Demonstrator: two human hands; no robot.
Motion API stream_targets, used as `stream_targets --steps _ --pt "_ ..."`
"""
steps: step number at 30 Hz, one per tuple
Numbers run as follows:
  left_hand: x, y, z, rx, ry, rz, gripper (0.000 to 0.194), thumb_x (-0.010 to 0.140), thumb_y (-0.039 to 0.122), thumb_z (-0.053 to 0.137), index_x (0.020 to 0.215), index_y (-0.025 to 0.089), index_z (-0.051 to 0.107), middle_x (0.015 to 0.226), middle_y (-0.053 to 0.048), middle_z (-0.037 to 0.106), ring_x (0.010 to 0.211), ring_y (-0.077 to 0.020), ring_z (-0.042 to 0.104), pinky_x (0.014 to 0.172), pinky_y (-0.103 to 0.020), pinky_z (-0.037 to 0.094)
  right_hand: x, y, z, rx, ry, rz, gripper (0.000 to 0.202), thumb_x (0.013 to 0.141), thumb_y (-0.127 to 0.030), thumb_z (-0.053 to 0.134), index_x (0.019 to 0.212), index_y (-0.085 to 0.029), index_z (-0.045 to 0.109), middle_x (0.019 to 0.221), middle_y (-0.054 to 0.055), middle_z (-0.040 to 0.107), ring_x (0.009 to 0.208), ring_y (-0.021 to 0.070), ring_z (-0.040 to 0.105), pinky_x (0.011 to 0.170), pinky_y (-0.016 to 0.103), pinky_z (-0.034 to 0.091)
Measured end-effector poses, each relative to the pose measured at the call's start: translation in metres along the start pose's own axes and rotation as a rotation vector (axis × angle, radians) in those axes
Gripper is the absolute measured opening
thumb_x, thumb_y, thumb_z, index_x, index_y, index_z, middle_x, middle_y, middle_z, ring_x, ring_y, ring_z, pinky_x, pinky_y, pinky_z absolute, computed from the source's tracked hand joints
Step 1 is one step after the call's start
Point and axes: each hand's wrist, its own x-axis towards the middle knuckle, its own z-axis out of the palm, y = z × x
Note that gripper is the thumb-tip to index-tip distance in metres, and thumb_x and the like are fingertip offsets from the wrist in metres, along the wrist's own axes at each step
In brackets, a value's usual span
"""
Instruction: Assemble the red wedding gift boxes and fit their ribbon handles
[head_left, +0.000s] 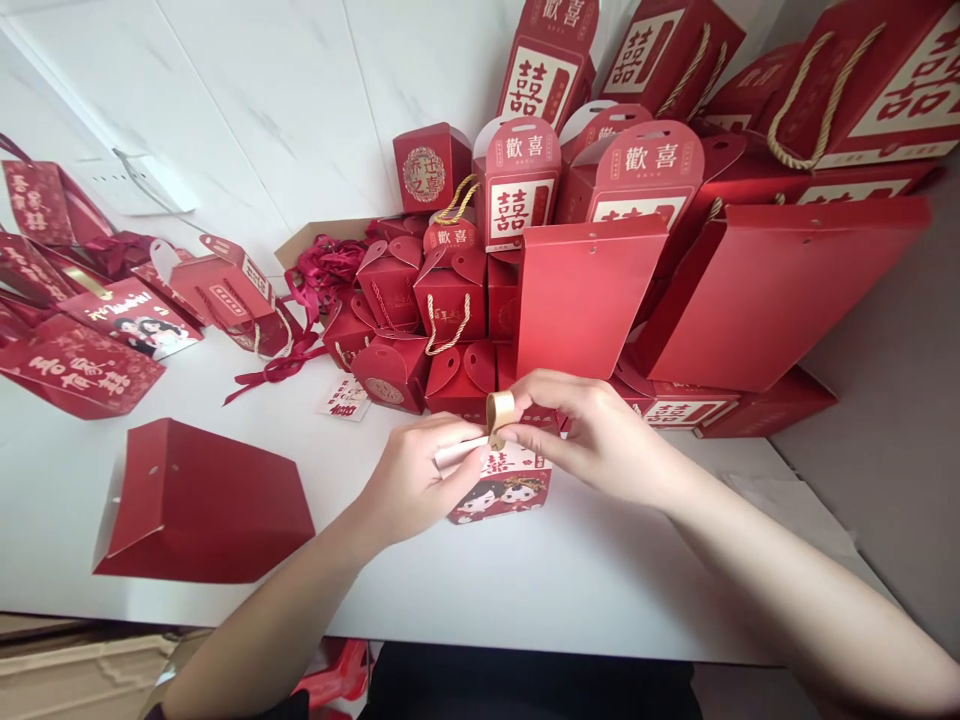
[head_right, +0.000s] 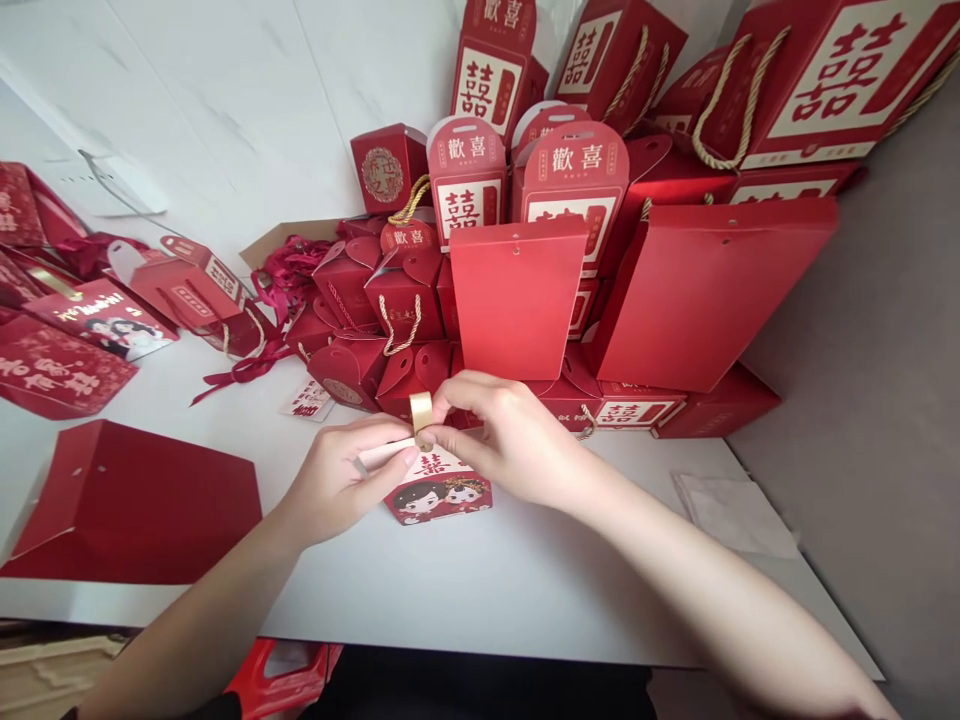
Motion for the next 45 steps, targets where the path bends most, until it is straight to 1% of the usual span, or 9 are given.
stream_targets --steps 4,9,13,16,20,24,26,30,45 --pt "0.003 -0.006 0.004 -0.041 0.049 0.032 0.014 0.088 0.02 0.061 0.083 0.014 0.072 0.074 -0.004 0.068 0.066 -0.0127 0.06 0.062 -0.024 0.047 0.002 0.008 0.009 0.125 0.046 -0.023 0.01 0.094 -0.027 0.066 0.088 -0.019 0.066 0.08 -0.002 0.069 0.068 0.01 0.06 0.061 0.021 0.047" --pt "0.003 -0.006 0.014 -0.092 0.149 -0.026 0.011 0.084 0.02 0.064 0.076 0.015 0.07 0.067 -0.001 0.065 0.06 -0.011 0.058 0.056 -0.021 0.044 0.004 0.011 0.017 0.113 0.15 -0.088 0.01 0.093 -0.025 0.067 0.086 -0.018 0.066 0.076 -0.001 0.068 0.064 0.0085 0.059 0.051 0.018 0.043" --pt "0.001 -0.003 0.024 -0.077 0.272 -0.081 0.008 0.081 0.019 0.066 0.074 0.014 0.067 0.065 0.0 0.065 0.058 -0.0108 0.057 0.054 -0.021 0.044 0.002 0.012 0.023 0.088 0.218 -0.131 0.008 0.093 -0.021 0.067 0.087 -0.018 0.064 0.077 -0.002 0.068 0.063 0.0079 0.058 0.051 0.018 0.044" --pt "0.001 -0.005 0.027 -0.066 0.325 -0.05 0.006 0.08 0.018 0.066 0.076 0.014 0.067 0.063 0.0 0.063 0.056 -0.0099 0.055 0.053 -0.021 0.043 0.001 0.014 0.028 0.108 0.264 -0.125 0.007 0.093 -0.021 0.067 0.087 -0.019 0.064 0.078 -0.002 0.068 0.063 0.0081 0.058 0.055 0.019 0.047" --pt "0.006 -0.014 0.023 -0.046 0.265 0.064 0.012 0.082 0.019 0.066 0.071 0.014 0.066 0.06 0.001 0.06 0.055 -0.0093 0.052 0.053 -0.021 0.041 0.003 0.02 0.032 0.239 0.23 -0.035 0.01 0.092 -0.025 0.067 0.086 -0.019 0.063 0.077 -0.001 0.066 0.064 0.0089 0.058 0.055 0.02 0.048" --pt "0.01 -0.022 0.015 -0.067 0.183 0.062 0.022 0.084 0.022 0.065 0.064 0.014 0.064 0.057 0.001 0.055 0.053 -0.0089 0.047 0.051 -0.022 0.039 0.007 0.026 0.029 0.403 0.133 0.059 0.01 0.091 -0.026 0.067 0.092 -0.021 0.058 0.086 0.0 0.063 0.075 0.0115 0.06 0.058 0.021 0.051" --pt "0.01 -0.024 0.012 -0.078 0.162 0.053 0.022 0.083 0.022 0.065 0.063 0.014 0.065 0.058 0.0 0.057 0.054 -0.0095 0.05 0.052 -0.022 0.04 0.007 0.027 0.026 0.388 0.065 0.048 0.012 0.09 -0.02 0.067 0.096 -0.021 0.057 0.09 0.0 0.062 0.078 0.0117 0.06 0.058 0.021 0.05" --pt "0.011 -0.026 0.009 -0.109 0.145 0.039 0.013 0.083 0.022 0.066 0.08 0.014 0.075 0.07 -0.003 0.07 0.062 -0.0126 0.061 0.057 -0.023 0.047 0.006 0.026 0.023 0.326 0.01 0.024 0.017 0.086 -0.01 0.064 0.097 -0.021 0.056 0.091 0.0 0.061 0.075 0.0111 0.059 0.056 0.021 0.048" --pt "0.01 -0.025 0.01 -0.116 0.145 0.028 0.014 0.082 0.024 0.066 0.078 0.014 0.076 0.069 -0.005 0.071 0.06 -0.0142 0.063 0.056 -0.024 0.049 0.005 0.032 0.026 0.317 -0.07 -0.025 0.019 0.088 -0.019 0.065 0.098 -0.022 0.05 0.089 0.0 0.058 0.067 0.0105 0.055 0.048 0.02 0.045"
